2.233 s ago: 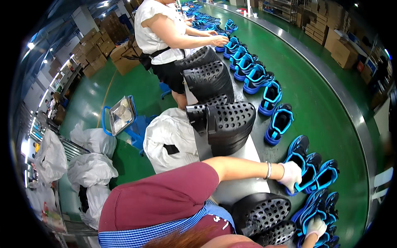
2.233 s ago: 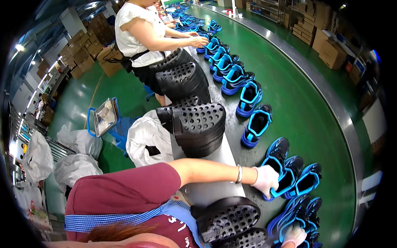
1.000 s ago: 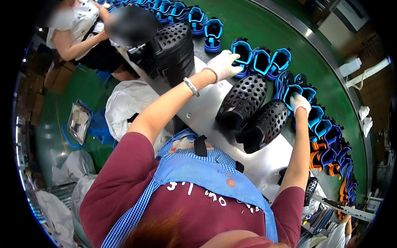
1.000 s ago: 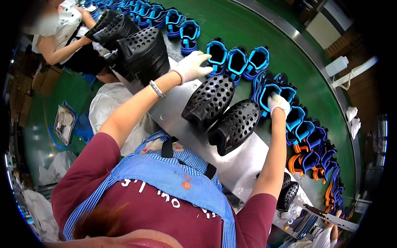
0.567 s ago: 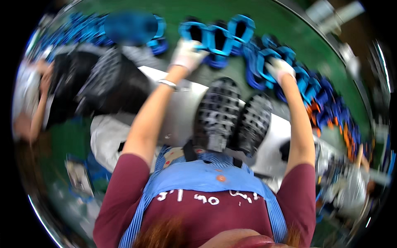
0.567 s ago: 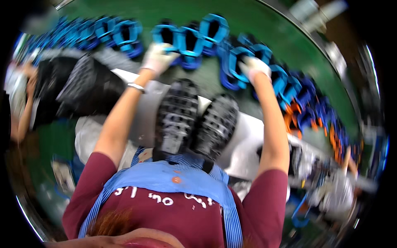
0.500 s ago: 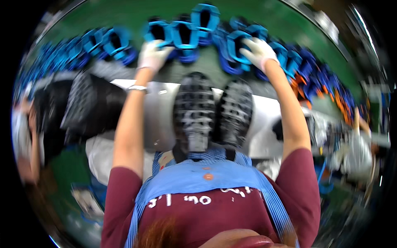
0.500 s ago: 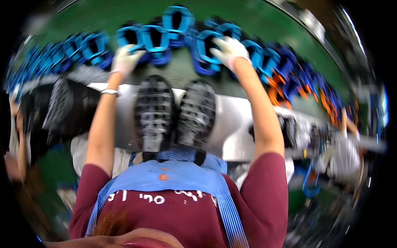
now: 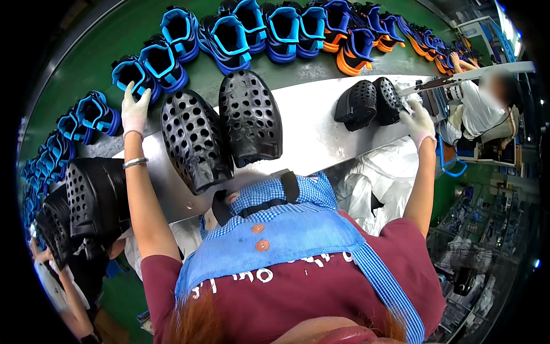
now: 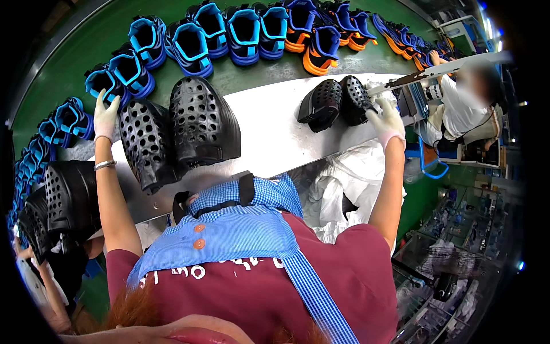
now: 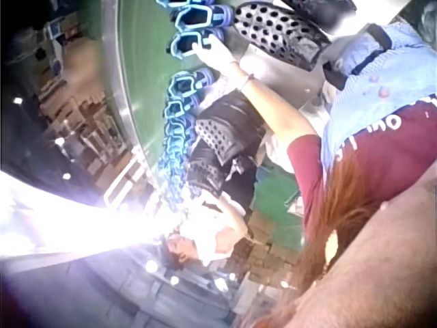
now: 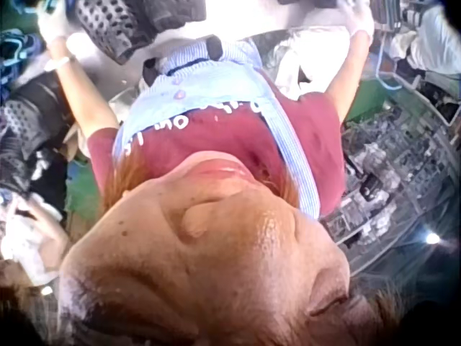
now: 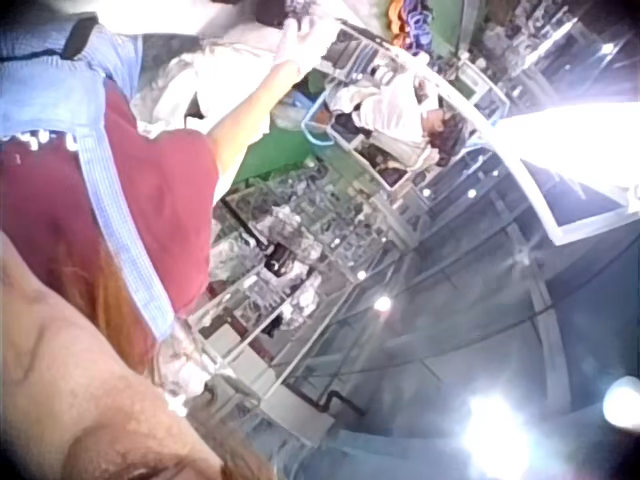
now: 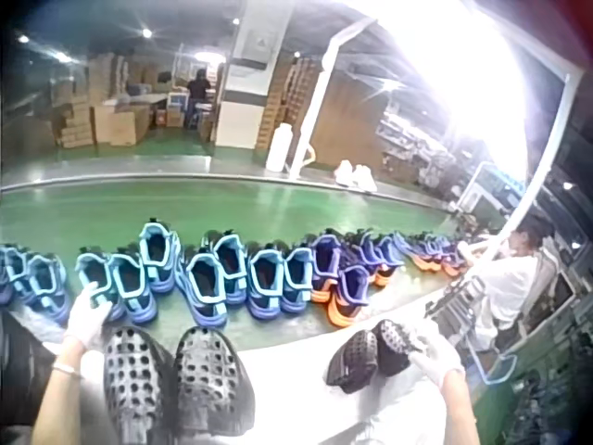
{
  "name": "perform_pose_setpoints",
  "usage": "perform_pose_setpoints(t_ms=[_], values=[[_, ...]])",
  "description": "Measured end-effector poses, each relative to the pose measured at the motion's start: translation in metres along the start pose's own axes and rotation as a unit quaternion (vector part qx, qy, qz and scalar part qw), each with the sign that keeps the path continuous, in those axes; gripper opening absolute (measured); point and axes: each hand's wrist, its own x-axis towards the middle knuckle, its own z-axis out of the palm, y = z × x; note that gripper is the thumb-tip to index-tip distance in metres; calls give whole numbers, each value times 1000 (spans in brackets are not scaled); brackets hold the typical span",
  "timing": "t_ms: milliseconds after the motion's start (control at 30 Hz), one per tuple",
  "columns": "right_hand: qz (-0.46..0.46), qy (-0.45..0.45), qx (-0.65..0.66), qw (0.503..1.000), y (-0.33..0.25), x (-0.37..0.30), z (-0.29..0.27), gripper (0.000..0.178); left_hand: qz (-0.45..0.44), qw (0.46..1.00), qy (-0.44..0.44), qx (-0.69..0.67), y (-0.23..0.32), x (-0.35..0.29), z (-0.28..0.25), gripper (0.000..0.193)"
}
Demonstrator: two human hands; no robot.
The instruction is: The person handles several black perforated shoe shells and blue-and-black sneaker bodies on an assembly line. They pick up the black shells, fit them over the blue sneakers, and press them together before placing the assembled items back on the conveyor belt.
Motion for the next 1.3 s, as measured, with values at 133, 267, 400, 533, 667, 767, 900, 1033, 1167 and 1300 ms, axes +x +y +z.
perform_pose_setpoints(t_ms=[133, 267, 400, 533, 667, 767, 900, 1033, 1167, 1300], values=[[-23, 31, 34, 999, 24, 0, 32, 49, 43, 999, 22, 21, -10, -2, -7, 64], [-66, 62, -37, 995, 15, 7, 35, 46, 43, 999, 16, -13, -9, -17, -28, 61], [-151, 53, 155, 975, 13, 6, 44, 49, 33, 999, 43, -5, 5, -38, -38, 55], [-163, 92, 93, 978, 46, -5, 53, 54, 19, 995, 77, -61, 23, -53, -40, 31], [-115, 71, 24, 991, 76, -18, 45, 69, -16, 996, -33, -79, 22, -61, -45, 55], [-113, 31, 29, 993, 66, 2, 41, 74, -53, 995, 13, -88, 17, -83, -49, 55], [-135, 16, 118, 984, 53, 9, 38, 57, -69, 995, -1, -75, 12, -85, -54, 54], [-111, 11, 21, 994, 50, 8, 32, 55, -70, 996, -22, -58, 10, -90, -58, 54], [-141, -75, 101, 982, -17, -23, -43, 44, -103, 994, -21, -42, 10, -101, -63, 53], [-159, -65, 103, 980, -52, -19, -57, 47, -100, 994, -28, -42, 19, -109, -66, 54]])
